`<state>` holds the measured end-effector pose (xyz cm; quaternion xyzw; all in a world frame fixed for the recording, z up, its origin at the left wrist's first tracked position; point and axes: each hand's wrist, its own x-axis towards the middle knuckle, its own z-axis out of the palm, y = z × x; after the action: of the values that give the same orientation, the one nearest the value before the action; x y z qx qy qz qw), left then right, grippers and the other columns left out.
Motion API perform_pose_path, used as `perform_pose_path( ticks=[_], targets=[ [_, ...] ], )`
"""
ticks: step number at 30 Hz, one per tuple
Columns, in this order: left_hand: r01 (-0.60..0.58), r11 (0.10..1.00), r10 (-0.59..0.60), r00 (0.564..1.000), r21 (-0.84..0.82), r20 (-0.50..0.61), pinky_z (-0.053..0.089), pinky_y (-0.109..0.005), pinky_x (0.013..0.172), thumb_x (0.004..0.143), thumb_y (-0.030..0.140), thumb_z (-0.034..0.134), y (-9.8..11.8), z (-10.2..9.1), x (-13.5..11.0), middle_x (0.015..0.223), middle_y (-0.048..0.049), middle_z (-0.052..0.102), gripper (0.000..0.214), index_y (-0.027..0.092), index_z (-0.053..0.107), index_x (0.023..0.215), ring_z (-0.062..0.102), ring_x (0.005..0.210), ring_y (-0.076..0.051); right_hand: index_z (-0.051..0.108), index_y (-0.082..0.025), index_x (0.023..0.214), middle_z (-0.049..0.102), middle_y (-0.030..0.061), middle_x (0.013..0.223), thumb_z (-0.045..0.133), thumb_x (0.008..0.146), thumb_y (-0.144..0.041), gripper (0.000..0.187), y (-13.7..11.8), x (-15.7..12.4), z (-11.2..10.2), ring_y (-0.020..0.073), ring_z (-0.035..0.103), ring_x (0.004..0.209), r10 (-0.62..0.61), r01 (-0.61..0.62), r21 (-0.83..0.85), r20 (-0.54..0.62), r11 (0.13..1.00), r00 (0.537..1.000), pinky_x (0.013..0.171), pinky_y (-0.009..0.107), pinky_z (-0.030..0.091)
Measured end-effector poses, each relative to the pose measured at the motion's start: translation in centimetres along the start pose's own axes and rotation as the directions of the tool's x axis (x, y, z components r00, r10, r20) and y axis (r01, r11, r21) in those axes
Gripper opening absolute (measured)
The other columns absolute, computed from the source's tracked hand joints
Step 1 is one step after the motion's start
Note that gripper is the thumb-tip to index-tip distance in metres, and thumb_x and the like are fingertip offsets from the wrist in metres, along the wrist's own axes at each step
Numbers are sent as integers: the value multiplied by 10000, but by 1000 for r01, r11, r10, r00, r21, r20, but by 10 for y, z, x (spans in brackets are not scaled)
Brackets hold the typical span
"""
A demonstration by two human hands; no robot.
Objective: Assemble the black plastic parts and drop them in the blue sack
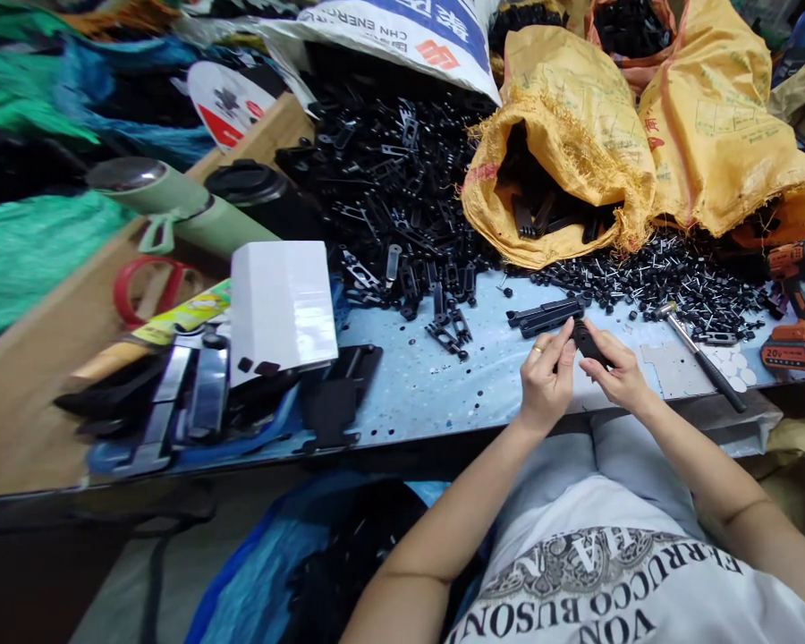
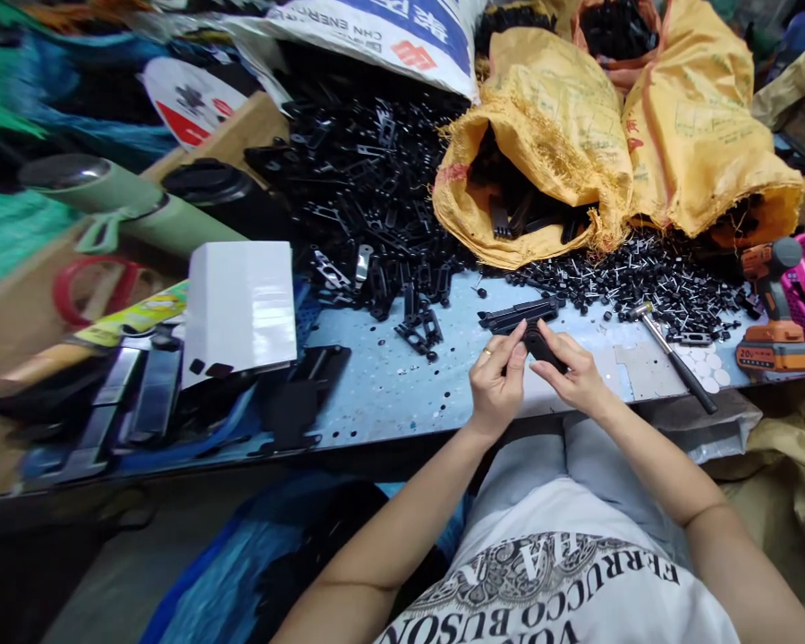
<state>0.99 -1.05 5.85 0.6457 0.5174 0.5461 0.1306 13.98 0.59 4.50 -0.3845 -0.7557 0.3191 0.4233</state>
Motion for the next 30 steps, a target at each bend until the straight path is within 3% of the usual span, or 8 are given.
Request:
perform_pose_path(
  ticks=[7,14,19,21,23,26,27,30],
  targets=[
    [26,999,-29,998,-43,-58,478,-265,725,949,328,360,7,4,5,891,-75,643,382,169,611,1189,563,778,-133,290,-212,1453,583,114,1037,399,922,-412,578,-2,-5,10,204,577,869,18,-17,6,-139,1000,990,768,358,521],
    [-9,998,19,987,-64,160,493,-267,732,927,344,405,-10,1,21,862,-66,647,369,166,632,1158,580,761,-131,271,-207,1460,573,124,1091,384,926,-404,581,16,-6,21,209,587,906,103,-98,40,-172,994,980,789,370,526],
    [245,970,-242,959,-1,147,522,-290,700,933,381,362,-33,16,-11,936,-90,658,407,170,587,1199,614,785,-152,310,-202,1440,591,108,1122,363,944,-387,532,37,-15,24,185,594,965,139,-139,-46,-5,989,990,837,338,511],
    [377,924,-381,907,60,177,535,-309,655,928,386,362,-41,18,-29,893,-89,663,435,150,531,1251,627,731,-163,435,-216,1366,609,90,1122,393,936,-405,472,51,-12,4,188,587,1002,149,-115,-194,172,974,974,872,343,494],
    [367,907,-408,889,207,208,542,-376,728,893,348,430,-46,15,-40,982,-129,650,475,124,467,1310,641,841,-215,571,-218,1230,624,88,1108,459,908,-428,400,71,1,-33,202,582,1003,204,-90,-409,243,908,948,875,361,486],
    [18,927,-184,892,374,414,399,-499,1002,795,162,497,-43,6,-36,1246,-162,544,519,161,479,1314,480,1210,-300,628,-176,1118,643,125,1015,520,886,-372,322,109,40,-111,217,568,947,253,-234,-697,-77,678,964,796,378,489],
    [-128,927,-90,837,353,539,318,-532,1060,766,106,483,-42,4,-31,1276,-138,532,533,193,505,1292,416,1273,-301,615,-139,1130,629,165,1019,487,905,-310,310,122,56,-138,242,547,980,240,-287,-723,-170,628,956,797,412,472],
    [-401,892,67,575,210,815,188,-604,1092,768,35,423,-38,6,-16,1163,-79,607,524,258,560,1222,450,1244,-268,629,-56,1032,590,256,1035,386,930,-184,294,154,95,-204,293,498,1083,195,-403,-735,-357,545,914,866,521,395]
  ],
)
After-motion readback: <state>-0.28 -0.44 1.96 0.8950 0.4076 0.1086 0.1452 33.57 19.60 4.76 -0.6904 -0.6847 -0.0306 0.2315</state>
